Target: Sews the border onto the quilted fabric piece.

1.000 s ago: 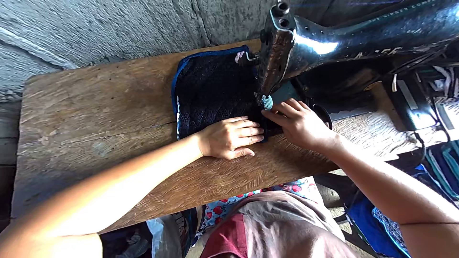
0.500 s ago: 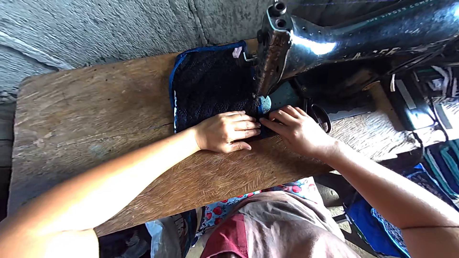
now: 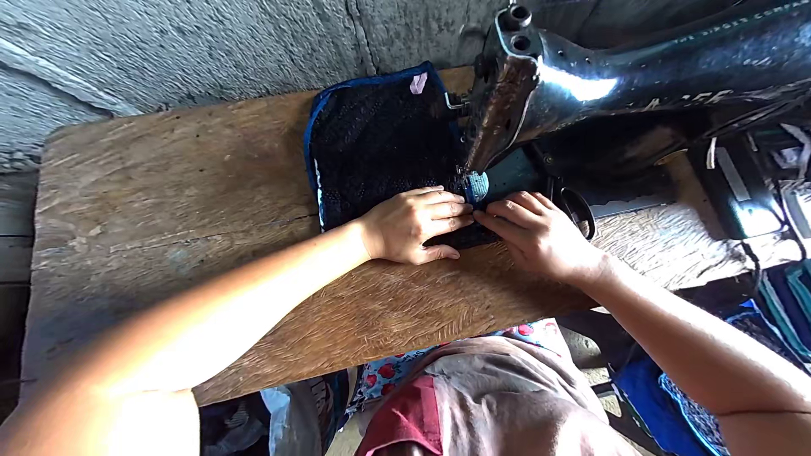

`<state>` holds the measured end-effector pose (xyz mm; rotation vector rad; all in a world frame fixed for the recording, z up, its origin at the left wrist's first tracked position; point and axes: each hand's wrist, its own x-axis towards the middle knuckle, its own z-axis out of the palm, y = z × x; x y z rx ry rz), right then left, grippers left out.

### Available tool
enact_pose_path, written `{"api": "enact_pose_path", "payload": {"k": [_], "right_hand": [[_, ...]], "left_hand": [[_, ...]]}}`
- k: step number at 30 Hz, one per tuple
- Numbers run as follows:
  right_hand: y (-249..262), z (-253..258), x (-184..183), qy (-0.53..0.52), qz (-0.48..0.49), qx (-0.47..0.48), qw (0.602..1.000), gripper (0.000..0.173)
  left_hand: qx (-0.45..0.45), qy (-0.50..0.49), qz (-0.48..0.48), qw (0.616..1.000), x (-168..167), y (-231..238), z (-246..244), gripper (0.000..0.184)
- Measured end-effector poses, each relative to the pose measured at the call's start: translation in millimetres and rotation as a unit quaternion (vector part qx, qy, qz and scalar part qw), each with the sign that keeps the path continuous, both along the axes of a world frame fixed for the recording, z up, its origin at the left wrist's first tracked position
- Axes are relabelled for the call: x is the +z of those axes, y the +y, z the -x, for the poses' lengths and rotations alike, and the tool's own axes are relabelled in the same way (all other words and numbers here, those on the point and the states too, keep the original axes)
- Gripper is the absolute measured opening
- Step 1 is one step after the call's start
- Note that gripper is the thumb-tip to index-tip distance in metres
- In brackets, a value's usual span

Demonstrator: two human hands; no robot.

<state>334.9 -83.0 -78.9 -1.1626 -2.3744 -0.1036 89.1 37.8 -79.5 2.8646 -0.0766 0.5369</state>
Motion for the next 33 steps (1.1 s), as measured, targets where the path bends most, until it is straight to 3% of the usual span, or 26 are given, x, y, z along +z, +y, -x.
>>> {"api": "enact_pose_path", "payload": {"k": [15, 33], "right_hand": [[11.5, -4.4, 3.6, 0.01, 0.047, 0.014, 0.999, 0.039], [18.8, 2.0, 6.7, -0.052, 0.002, -0.031, 0.998, 0.034]], "left_hand": [[-0.009, -0.008, -0.009, 1.0, -1.5, 13.0, 0.0, 0.052], [0.012, -0.005, -0.047, 0.999, 1.3, 22.6, -0.9, 0.055]]}}
